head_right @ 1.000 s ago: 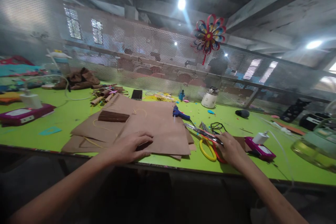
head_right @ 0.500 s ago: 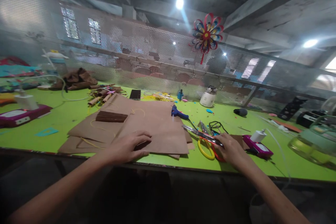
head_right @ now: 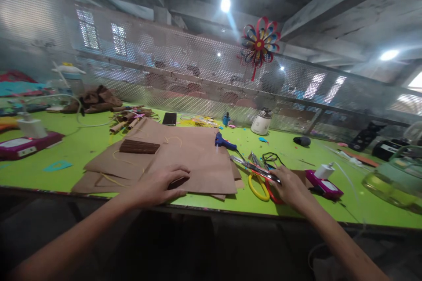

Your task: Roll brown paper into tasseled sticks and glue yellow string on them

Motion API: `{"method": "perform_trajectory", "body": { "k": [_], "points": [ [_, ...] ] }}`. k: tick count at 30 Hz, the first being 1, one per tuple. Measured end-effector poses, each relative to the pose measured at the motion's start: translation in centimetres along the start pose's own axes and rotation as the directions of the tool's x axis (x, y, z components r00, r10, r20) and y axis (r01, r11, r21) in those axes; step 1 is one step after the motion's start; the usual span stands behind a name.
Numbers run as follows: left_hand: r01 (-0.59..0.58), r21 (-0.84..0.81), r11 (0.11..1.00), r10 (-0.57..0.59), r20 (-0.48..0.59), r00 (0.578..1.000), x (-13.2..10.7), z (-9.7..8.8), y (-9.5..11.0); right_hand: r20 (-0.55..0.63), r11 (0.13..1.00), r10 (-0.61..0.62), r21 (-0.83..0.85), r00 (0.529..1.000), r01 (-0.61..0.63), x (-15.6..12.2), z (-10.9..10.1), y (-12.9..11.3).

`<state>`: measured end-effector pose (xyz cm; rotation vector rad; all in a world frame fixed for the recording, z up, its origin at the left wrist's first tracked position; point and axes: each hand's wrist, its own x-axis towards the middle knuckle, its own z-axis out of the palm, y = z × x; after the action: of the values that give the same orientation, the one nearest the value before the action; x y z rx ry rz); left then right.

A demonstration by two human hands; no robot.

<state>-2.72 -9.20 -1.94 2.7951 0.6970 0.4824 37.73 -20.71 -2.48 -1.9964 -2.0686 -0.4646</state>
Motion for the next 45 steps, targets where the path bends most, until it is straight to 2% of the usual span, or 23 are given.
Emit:
{"method": "perform_trajectory", "body": {
  "k": [9,14,19,24,28,31,33,38,41,45],
  "points": [
    [-0.003,-0.001,1.000,0.003,-0.001,1.000,0.0,0.2,-0.3,0.002,1.000,-0.003,0.017,1.000,0.003,0.7,-0.6,-1.0],
    [-0.008,-0.009,1.000,0.008,-0.005,1.000,0.1,0.0,-0.2,0.042,0.998,-0.025,0.064,0.999,0.023,0.9,-1.1,-1.8],
    [-0.020,-0.012,1.000,0.020,-0.012,1.000,0.1,0.1,0.0,0.103,0.975,-0.007,0.222,0.995,-0.016,0.2,-1.7,-1.5],
    [-0.022,0.002,1.000,0.022,-0.003,1.000,0.3,-0.1,0.1,0.263,0.912,-0.039,0.403,0.964,-0.074,-1.4,-2.8,-0.7],
    [-0.091,0.038,0.995,0.088,0.083,0.993,1.7,-1.1,0.4,0.327,0.867,-0.080,0.488,0.942,-0.096,-2.1,-4.0,-0.6],
    [-0.163,0.100,0.981,0.145,0.171,0.975,3.8,-1.4,1.0,0.362,0.889,-0.113,0.452,0.925,-0.069,-2.0,-5.3,-1.2],
    [-0.173,0.161,0.972,0.141,0.189,0.972,5.3,-1.1,1.5,0.359,0.908,-0.132,0.418,0.924,-0.032,-2.1,-5.9,-1.7],
    [-0.197,0.201,0.960,0.186,0.075,0.980,7.7,1.2,2.2,0.302,0.941,-0.141,0.335,0.943,0.033,-3.2,-5.0,-2.4],
    [-0.234,0.202,0.951,0.236,0.015,0.972,7.8,2.5,2.0,0.269,0.965,-0.143,0.253,0.952,0.073,-4.2,-3.9,-3.1],
    [-0.263,0.214,0.941,0.272,-0.014,0.962,7.6,3.3,1.6,0.277,0.980,-0.150,0.167,0.949,0.106,-5.0,-3.5,-5.0]
  ]
}}
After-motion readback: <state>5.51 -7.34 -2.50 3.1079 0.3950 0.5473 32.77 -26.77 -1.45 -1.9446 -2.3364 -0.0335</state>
